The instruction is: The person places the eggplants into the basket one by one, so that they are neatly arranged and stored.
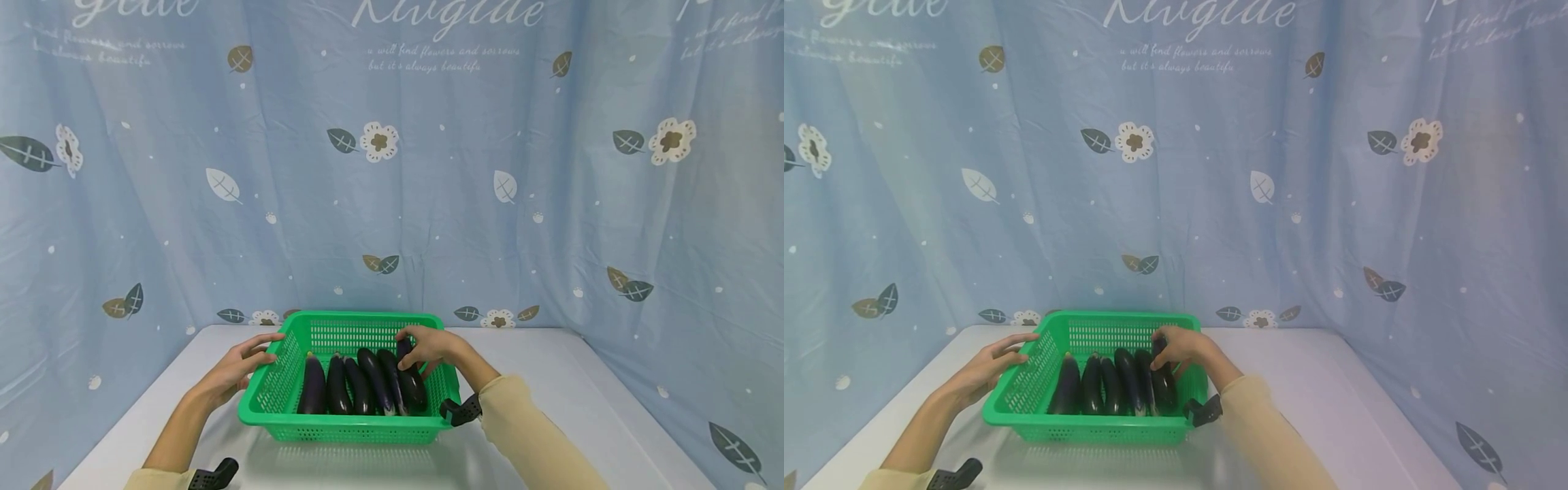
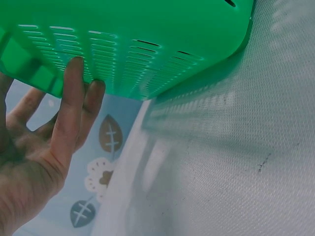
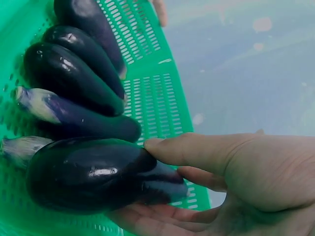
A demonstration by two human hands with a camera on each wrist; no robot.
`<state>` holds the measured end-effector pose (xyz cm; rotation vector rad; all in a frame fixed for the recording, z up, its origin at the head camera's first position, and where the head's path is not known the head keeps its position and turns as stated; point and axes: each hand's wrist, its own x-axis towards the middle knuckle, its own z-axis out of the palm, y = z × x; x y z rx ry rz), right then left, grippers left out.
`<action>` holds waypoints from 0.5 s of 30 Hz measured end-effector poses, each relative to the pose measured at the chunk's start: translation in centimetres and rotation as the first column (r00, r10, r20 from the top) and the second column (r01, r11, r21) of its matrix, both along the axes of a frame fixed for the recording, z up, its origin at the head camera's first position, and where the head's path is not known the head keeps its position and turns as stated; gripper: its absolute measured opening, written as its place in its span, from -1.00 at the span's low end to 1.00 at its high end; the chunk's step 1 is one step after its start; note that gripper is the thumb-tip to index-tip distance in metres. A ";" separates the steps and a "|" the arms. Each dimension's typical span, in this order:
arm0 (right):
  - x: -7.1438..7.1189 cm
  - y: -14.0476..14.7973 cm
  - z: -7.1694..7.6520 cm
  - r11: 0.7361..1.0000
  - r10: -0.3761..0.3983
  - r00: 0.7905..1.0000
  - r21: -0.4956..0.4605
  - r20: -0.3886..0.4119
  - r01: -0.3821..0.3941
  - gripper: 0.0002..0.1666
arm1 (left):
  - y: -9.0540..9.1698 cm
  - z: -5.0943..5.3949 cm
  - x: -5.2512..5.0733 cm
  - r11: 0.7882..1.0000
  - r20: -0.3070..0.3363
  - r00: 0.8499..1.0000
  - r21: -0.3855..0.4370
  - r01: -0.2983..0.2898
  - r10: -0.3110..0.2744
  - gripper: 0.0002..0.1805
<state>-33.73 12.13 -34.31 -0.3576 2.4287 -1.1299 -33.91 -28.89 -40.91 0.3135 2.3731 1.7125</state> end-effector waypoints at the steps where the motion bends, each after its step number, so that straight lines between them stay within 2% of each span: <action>1: 0.0 -0.1 0.0 1.000 -0.003 1.000 0.002 0.003 0.003 -0.20 | 0.0 0.0 0.0 1.000 0.000 1.000 0.001 0.000 0.000 -0.33; 15: 0.0 -0.5 -0.1 1.000 -0.027 0.999 -0.007 0.037 0.027 -0.25 | 0.0 -0.1 0.1 1.000 0.000 1.000 -0.004 0.004 -0.004 -0.34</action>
